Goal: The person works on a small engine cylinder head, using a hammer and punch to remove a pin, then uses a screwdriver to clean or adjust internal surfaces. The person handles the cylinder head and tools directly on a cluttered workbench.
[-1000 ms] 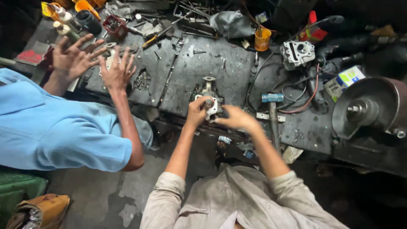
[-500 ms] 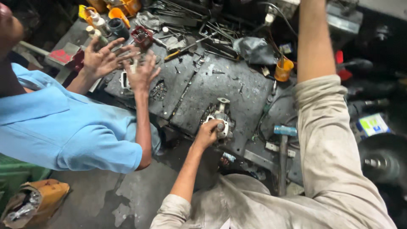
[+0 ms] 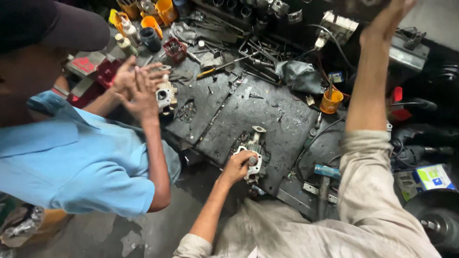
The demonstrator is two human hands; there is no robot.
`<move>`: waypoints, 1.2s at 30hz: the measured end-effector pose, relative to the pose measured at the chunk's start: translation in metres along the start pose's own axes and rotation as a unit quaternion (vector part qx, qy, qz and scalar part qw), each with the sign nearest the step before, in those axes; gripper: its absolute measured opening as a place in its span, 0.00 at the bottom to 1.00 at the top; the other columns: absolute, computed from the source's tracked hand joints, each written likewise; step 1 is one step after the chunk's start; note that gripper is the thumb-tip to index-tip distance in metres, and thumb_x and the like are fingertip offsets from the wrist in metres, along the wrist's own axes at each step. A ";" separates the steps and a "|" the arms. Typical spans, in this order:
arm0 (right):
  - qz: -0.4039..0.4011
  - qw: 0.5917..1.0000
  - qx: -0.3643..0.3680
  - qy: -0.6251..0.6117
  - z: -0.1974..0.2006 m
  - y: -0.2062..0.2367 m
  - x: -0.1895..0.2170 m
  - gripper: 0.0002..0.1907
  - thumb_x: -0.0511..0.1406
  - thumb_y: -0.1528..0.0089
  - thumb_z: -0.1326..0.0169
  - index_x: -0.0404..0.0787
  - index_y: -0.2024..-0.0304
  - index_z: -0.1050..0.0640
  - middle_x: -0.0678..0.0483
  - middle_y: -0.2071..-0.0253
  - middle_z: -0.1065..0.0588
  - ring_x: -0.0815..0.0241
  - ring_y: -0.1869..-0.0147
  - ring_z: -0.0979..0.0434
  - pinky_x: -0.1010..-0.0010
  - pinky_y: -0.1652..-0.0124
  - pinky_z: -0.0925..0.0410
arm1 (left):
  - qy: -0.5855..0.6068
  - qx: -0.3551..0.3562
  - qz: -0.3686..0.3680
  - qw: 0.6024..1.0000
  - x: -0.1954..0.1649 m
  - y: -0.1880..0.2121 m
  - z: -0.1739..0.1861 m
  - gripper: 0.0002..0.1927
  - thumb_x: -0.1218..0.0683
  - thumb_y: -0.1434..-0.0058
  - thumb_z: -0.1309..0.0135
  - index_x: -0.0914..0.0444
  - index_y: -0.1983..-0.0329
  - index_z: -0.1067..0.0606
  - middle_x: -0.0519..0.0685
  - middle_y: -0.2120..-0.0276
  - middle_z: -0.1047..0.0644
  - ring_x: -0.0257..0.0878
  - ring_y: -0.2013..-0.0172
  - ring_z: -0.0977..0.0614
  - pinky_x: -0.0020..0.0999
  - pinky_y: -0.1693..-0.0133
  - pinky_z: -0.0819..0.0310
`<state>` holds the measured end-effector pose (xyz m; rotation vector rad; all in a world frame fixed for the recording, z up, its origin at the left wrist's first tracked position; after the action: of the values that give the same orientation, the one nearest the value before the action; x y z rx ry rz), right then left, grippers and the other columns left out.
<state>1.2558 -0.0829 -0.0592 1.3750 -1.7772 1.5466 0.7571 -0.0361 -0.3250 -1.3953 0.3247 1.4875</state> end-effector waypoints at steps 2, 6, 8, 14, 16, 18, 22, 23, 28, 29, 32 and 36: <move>-0.021 0.995 0.053 -0.081 0.014 0.021 -0.019 0.41 0.54 0.36 0.38 0.41 0.32 0.39 0.49 0.38 0.36 0.51 0.33 0.36 0.48 0.39 0.40 | -0.023 0.010 0.009 1.000 0.006 0.001 -0.002 0.21 0.71 0.49 0.49 0.63 0.53 0.21 0.55 0.56 0.18 0.51 0.54 0.15 0.39 0.51 0.21; -0.088 0.984 0.105 -0.113 0.030 0.087 -0.045 0.38 0.55 0.40 0.37 0.43 0.38 0.36 0.49 0.41 0.28 0.54 0.36 0.29 0.51 0.41 0.35 | -0.016 -0.003 -0.009 1.000 0.009 0.009 -0.005 0.17 0.68 0.45 0.43 0.62 0.53 0.21 0.53 0.55 0.18 0.50 0.52 0.16 0.39 0.50 0.22; -0.117 0.982 0.128 -0.073 0.023 0.121 -0.051 0.31 0.52 0.38 0.37 0.43 0.44 0.32 0.54 0.50 0.29 0.61 0.46 0.30 0.60 0.48 0.35 | -0.005 0.008 -0.012 1.000 0.009 0.010 -0.007 0.17 0.69 0.45 0.45 0.62 0.53 0.21 0.52 0.55 0.18 0.50 0.51 0.15 0.38 0.48 0.21; -0.258 0.922 0.287 0.045 -0.046 0.210 -0.062 0.13 0.44 0.37 0.37 0.42 0.62 0.20 0.60 0.69 0.25 0.69 0.68 0.29 0.72 0.67 0.37 | 0.010 0.022 0.018 1.000 0.003 0.003 -0.005 0.18 0.69 0.46 0.44 0.63 0.53 0.21 0.53 0.56 0.19 0.50 0.52 0.16 0.38 0.49 0.23; -0.272 0.904 0.320 0.082 -0.075 0.237 -0.067 0.18 0.45 0.33 0.35 0.35 0.61 0.19 0.56 0.66 0.24 0.66 0.64 0.28 0.73 0.60 0.35 | 0.007 0.012 0.002 1.000 -0.002 0.002 -0.004 0.19 0.69 0.47 0.45 0.63 0.53 0.22 0.53 0.55 0.18 0.50 0.51 0.16 0.39 0.48 0.23; -0.418 0.859 0.291 0.062 -0.092 0.273 -0.082 0.21 0.47 0.41 0.36 0.36 0.58 0.17 0.54 0.62 0.17 0.62 0.62 0.18 0.72 0.57 0.25 | 0.008 0.003 -0.005 1.000 -0.006 0.001 -0.004 0.20 0.70 0.48 0.47 0.63 0.52 0.22 0.53 0.54 0.18 0.50 0.51 0.16 0.39 0.48 0.23; -0.499 0.819 0.276 0.065 -0.122 0.333 -0.089 0.24 0.47 0.44 0.36 0.36 0.54 0.18 0.51 0.57 0.17 0.59 0.59 0.16 0.67 0.56 0.24 | 0.016 0.013 0.075 0.997 0.001 0.001 -0.004 0.20 0.70 0.48 0.47 0.62 0.52 0.20 0.52 0.57 0.17 0.47 0.58 0.15 0.37 0.53 0.21; -0.516 0.808 0.274 0.076 -0.126 0.346 -0.089 0.24 0.47 0.44 0.37 0.36 0.54 0.18 0.51 0.57 0.18 0.58 0.60 0.16 0.66 0.56 0.24 | 0.023 0.025 0.116 0.993 0.004 0.002 -0.005 0.20 0.69 0.47 0.47 0.62 0.52 0.20 0.51 0.58 0.17 0.46 0.61 0.15 0.36 0.55 0.20; -0.592 0.773 0.228 -0.002 -0.141 0.387 -0.089 0.26 0.48 0.41 0.41 0.34 0.51 0.20 0.48 0.57 0.18 0.56 0.61 0.16 0.65 0.58 0.23 | 0.023 -0.014 0.008 1.000 -0.013 0.001 0.006 0.21 0.70 0.49 0.46 0.64 0.52 0.21 0.54 0.56 0.18 0.48 0.54 0.16 0.38 0.52 0.22; -0.603 0.765 0.226 -0.002 -0.139 0.393 -0.089 0.26 0.48 0.40 0.41 0.33 0.50 0.20 0.48 0.57 0.18 0.56 0.61 0.16 0.66 0.59 0.23 | 0.017 -0.013 0.003 1.000 -0.016 0.002 0.006 0.22 0.70 0.49 0.46 0.63 0.51 0.21 0.54 0.56 0.18 0.48 0.53 0.16 0.38 0.51 0.22; -0.542 0.793 0.260 0.099 -0.139 0.384 -0.089 0.24 0.45 0.38 0.43 0.33 0.50 0.20 0.49 0.58 0.20 0.58 0.61 0.21 0.66 0.60 0.28 | 0.030 -0.007 0.002 1.000 -0.020 0.001 0.007 0.22 0.69 0.51 0.47 0.62 0.53 0.21 0.52 0.56 0.17 0.48 0.53 0.16 0.38 0.49 0.21; -0.522 0.776 0.318 0.156 -0.133 0.368 -0.084 0.20 0.43 0.36 0.44 0.34 0.49 0.21 0.51 0.58 0.23 0.59 0.59 0.25 0.65 0.60 0.34 | 0.028 0.005 0.014 0.999 -0.025 -0.002 0.006 0.19 0.69 0.47 0.45 0.62 0.53 0.21 0.51 0.56 0.17 0.47 0.53 0.15 0.37 0.49 0.21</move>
<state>0.9384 0.0342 -0.2735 1.7627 -0.0740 1.5320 0.7507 -0.0429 -0.3010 -1.4325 0.3879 1.4690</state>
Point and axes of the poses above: each hand's wrist, its own y-axis away from the middle knuckle, its own z-axis out of the back of the hand, x = y × z, the point moved 6 cm from there along -y, towards the middle knuckle
